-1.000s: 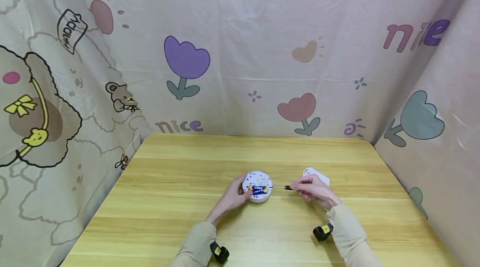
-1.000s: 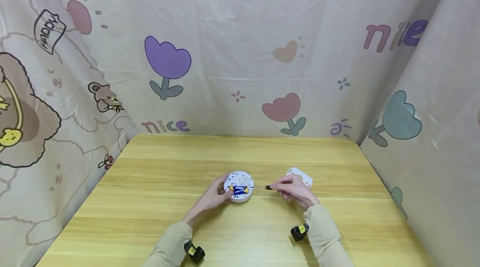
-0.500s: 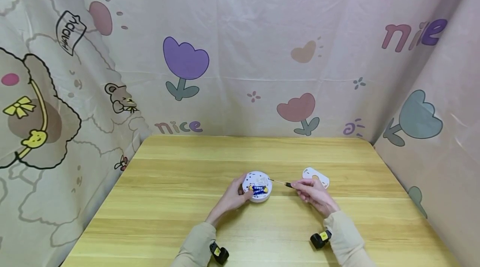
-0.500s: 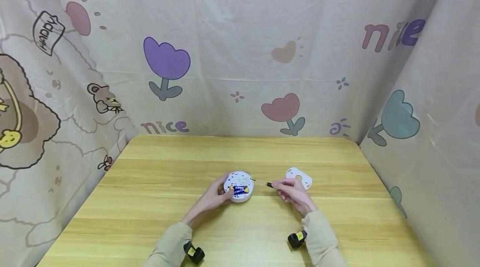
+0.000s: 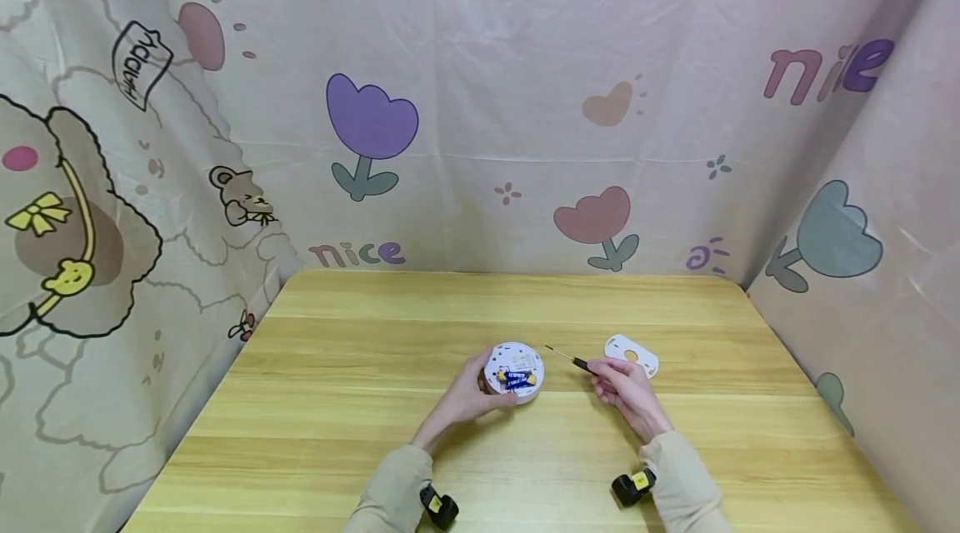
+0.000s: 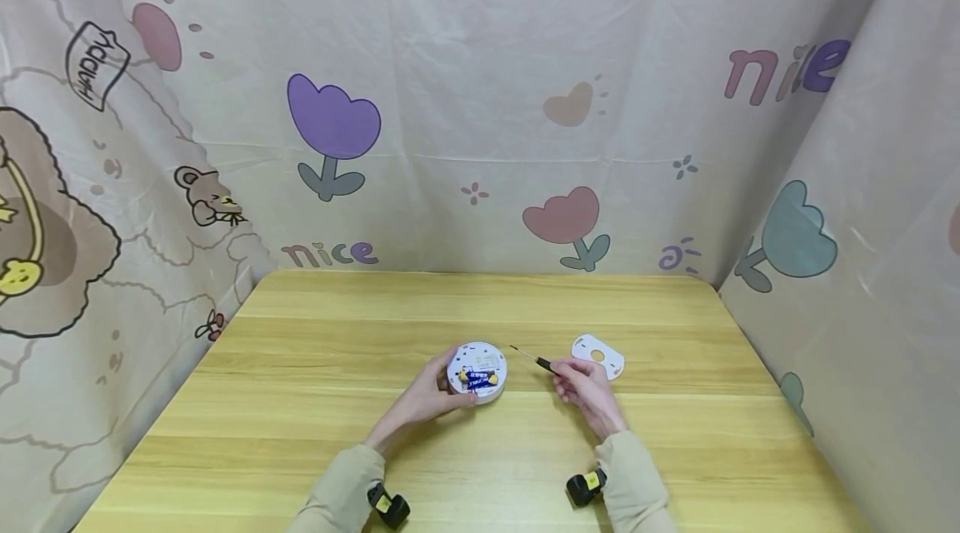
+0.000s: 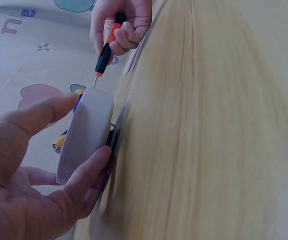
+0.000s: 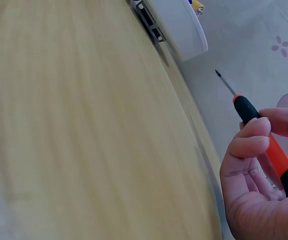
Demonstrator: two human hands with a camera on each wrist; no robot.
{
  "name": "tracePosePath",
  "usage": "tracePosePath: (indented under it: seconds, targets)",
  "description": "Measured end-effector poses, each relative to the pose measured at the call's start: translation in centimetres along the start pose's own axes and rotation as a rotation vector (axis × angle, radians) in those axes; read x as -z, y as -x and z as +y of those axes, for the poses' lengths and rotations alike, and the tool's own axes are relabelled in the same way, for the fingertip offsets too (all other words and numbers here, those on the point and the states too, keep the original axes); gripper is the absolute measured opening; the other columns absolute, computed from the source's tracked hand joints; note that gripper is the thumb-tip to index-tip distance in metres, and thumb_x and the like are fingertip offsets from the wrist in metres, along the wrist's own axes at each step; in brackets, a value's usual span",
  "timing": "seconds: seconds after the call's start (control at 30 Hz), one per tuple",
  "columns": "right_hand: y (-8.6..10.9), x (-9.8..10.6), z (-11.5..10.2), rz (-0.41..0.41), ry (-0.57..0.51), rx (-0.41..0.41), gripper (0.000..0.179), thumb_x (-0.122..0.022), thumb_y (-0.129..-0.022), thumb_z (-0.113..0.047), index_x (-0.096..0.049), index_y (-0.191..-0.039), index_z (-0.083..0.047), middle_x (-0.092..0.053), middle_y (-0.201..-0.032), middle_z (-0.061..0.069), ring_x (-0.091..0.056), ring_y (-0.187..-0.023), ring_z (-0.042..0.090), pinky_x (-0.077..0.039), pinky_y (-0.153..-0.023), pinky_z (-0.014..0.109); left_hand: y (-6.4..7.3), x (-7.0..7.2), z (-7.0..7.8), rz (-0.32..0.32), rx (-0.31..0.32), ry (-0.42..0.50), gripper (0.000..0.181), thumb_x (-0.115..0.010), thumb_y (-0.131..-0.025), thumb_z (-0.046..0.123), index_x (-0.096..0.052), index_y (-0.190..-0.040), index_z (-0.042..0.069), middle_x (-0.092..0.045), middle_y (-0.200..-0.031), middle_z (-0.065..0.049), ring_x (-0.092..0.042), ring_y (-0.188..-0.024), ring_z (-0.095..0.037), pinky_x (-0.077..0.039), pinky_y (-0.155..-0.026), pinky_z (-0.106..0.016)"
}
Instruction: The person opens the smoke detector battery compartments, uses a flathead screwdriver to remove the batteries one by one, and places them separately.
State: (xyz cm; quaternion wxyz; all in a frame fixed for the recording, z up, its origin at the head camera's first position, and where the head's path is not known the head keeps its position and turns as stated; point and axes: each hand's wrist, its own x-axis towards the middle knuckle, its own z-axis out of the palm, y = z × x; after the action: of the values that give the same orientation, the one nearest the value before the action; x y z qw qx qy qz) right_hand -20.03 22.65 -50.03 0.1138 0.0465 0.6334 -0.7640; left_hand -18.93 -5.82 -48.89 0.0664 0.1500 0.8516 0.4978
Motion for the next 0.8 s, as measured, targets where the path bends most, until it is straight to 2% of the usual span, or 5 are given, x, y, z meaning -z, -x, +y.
tracePosePath:
  seconds: [0.17, 0.3, 0.47, 0.8]
  targets:
    - [0.1, -0.4, 0.2, 0.039, -0.002, 0.008, 0.031, -0.060, -0.083, -0.014, -0.056, -0.107, 0.005, -0.067, -0.076, 0.004, -0.061, -0.061, 0.009, -0.055, -0.059, 0.022, 0.1, 0.0, 0.1, 0.009, -0.011, -0.001, 0.098, -0.077, -0.065, 0.033, -0.022, -0.139, 0.000, -0.031, -0.139, -0.026, -0.034, -0.125, -0.040, -0.027, -0.105, -0.057]
    - [0.1, -0.7, 0.6, 0.072, -0.005, 0.042, 0.038, -0.061, -0.082, -0.010, -0.051, -0.111, 0.012, -0.069, -0.078, 0.008, -0.064, -0.064, 0.012, -0.057, -0.066, 0.027, 0.1, 0.0, 0.1, 0.013, -0.006, 0.012, 0.098, -0.077, -0.065, 0.031, -0.022, -0.139, -0.001, -0.031, -0.138, -0.026, -0.034, -0.125, -0.040, -0.027, -0.105, -0.057]
    - [0.0, -1.3, 1.1, 0.129, 0.034, 0.097, 0.042, -0.063, -0.078, -0.003, -0.049, -0.111, 0.018, -0.069, -0.080, 0.014, -0.065, -0.064, 0.015, -0.058, -0.066, 0.029, 0.1, 0.0, 0.1, 0.014, -0.004, 0.010, 0.098, -0.077, -0.065, 0.031, -0.022, -0.140, 0.000, -0.031, -0.138, -0.025, -0.034, -0.125, -0.039, -0.028, -0.106, -0.055]
    - [0.0, -2.4, 1.8, 0.275, 0.177, 0.189, 0.030, -0.066, -0.073, 0.003, -0.059, -0.100, 0.014, -0.068, -0.079, 0.021, -0.066, -0.061, 0.017, -0.058, -0.063, 0.029, 0.0, -0.3, 0.0, 0.022, -0.005, -0.015, 0.100, -0.079, -0.063, 0.028, -0.021, -0.140, 0.000, -0.033, -0.137, -0.025, -0.036, -0.124, -0.039, -0.028, -0.105, -0.056]
